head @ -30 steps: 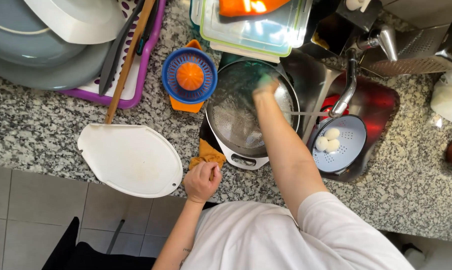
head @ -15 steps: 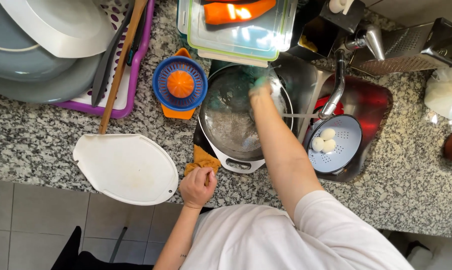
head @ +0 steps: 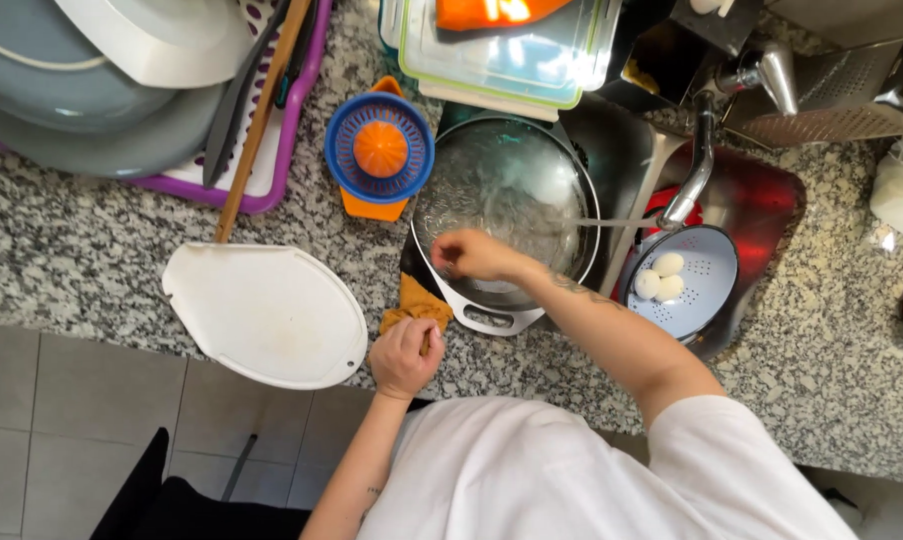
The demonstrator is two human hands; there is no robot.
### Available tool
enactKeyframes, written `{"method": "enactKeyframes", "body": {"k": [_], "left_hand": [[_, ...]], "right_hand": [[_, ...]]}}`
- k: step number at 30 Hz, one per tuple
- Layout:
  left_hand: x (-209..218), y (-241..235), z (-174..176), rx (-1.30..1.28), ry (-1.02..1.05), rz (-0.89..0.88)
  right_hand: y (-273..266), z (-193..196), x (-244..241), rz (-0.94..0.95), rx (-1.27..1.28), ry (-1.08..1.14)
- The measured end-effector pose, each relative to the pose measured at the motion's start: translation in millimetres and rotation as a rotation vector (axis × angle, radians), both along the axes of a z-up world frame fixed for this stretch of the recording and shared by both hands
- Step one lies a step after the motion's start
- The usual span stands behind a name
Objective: The person removes a pan from the stove and carries it to the sink. They scrub the pan with a steel wool pad under running water, rinse it, and place it back on the stove. The person then cleans the sink drain and washes their hands.
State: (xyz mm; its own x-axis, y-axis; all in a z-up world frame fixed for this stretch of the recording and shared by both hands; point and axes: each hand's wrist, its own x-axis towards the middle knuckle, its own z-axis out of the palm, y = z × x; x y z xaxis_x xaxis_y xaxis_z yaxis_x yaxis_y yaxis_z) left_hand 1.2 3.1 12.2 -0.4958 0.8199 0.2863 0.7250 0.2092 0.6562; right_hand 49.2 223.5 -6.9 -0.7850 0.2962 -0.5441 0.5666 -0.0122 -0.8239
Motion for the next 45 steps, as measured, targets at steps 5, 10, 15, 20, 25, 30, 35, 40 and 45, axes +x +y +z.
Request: {"method": "enactKeyframes", "body": {"k": [5,10,15,20,25,30,35,40,45], "left_hand": [[1.9,-1.5,-4.6,0.011,0.010,-0.002],[2.4,2.1,4.2,0.013,0.034,-0.008],[-0.8,3.0,4.6,0.011,0.019,0.002],[2.1,-2.4,-1.6,0.009,0.005,-0.017],[1.8,-0.2,-2.1,0.010,0.022,-0.003],[2.7,-3.1,-2.6,-0.013,0.042,-0.006],[1.5,2.1,3.3,0.019,0.045,0.007],[1.5,2.8,1.7,0.013,0.036,0.010],[-0.3,2.6,0.2,-0.011,0.030,-0.005]], "right_hand": [[7.4,-52.3,-12.9,-0.039,0.017,0.073],[15.4,-99.2,-50.6,-0.756,-0.086,-0.026],[-12.0,20.8,1.1,-0.400,-0.138,0.126],[24.2,87.7,75.9,0.218,-0.219,-0.227],[61.1,-75.1,163.1,0.541,0.941,-0.490],[96.7,-155.6,121.4,0.316,1.625,-0.358],[79.8,-111.4,3.4,-0.158,0.914,-0.731],[32.2,-83.2,-23.9,-0.056,0.737,-0.282],[-4.8,8.1,33.1,0.201,0.565,0.145]]}}
